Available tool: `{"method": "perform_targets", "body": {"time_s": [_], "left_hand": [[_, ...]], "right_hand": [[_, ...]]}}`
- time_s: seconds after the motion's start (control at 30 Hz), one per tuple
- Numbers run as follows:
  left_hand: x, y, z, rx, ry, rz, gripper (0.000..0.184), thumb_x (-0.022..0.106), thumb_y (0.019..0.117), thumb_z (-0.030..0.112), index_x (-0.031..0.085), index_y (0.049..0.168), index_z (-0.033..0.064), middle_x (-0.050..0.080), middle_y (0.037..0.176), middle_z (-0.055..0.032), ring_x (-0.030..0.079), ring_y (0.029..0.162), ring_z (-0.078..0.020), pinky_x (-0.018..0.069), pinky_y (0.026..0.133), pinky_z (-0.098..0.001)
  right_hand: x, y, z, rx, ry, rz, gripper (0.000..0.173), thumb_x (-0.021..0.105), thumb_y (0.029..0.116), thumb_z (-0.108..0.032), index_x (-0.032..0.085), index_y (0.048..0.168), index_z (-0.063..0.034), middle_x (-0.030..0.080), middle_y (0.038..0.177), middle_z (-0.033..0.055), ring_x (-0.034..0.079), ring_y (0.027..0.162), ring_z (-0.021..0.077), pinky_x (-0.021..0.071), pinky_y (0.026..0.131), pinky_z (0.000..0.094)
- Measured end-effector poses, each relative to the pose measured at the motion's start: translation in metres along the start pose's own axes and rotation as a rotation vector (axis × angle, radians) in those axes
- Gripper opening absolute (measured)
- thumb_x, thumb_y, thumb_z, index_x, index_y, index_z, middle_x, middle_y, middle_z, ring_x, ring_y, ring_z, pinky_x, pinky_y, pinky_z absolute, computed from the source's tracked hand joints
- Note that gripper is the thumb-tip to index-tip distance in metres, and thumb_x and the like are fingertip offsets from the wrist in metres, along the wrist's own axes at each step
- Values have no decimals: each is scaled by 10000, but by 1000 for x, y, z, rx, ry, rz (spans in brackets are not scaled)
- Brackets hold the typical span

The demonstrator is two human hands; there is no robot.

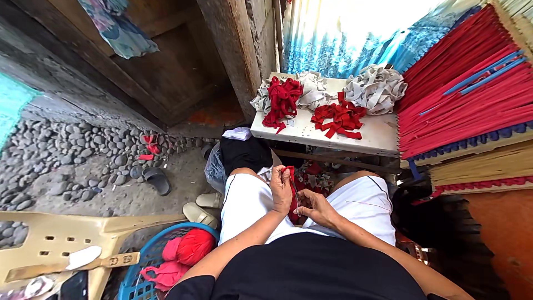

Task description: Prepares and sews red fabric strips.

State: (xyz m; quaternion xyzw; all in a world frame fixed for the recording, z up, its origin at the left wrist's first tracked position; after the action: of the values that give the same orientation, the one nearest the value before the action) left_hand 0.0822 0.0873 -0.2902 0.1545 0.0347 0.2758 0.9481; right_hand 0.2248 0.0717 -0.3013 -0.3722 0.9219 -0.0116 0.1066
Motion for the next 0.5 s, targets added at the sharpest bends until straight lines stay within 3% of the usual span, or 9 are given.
{"method": "perform_targets", "body": {"time_s": [0.2,0.5], "left_hand": [[-2,1,3,21,52,30,142,557,1030,35,579,1133,-59,635,921,-87,621,806,-74,544,787,-234],[6,-5,-3,-13,9,-72,131,542,1036,32,575,1128,-55,645,917,-84,633,817,-64,549,805,-231]], "right_hand": [[3,-1,-1,28,56,17,277,693,918,-111,594,1150,6,658,876,7,641,708,56,565,696,232],[-1,1,0,12,59,60,324,758,901,-208,603,1113,-17,667,880,1,642,699,52,565,684,226]]}}
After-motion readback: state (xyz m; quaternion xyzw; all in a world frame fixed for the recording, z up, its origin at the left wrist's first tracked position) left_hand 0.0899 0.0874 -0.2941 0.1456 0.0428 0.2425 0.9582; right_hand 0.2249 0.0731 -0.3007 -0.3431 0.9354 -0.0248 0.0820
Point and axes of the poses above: each hand's wrist, its own y-axis towards the middle knuckle, its own x-axis out of the palm, z = x × y, the point moved 6 cm from there along y, towards the middle knuckle
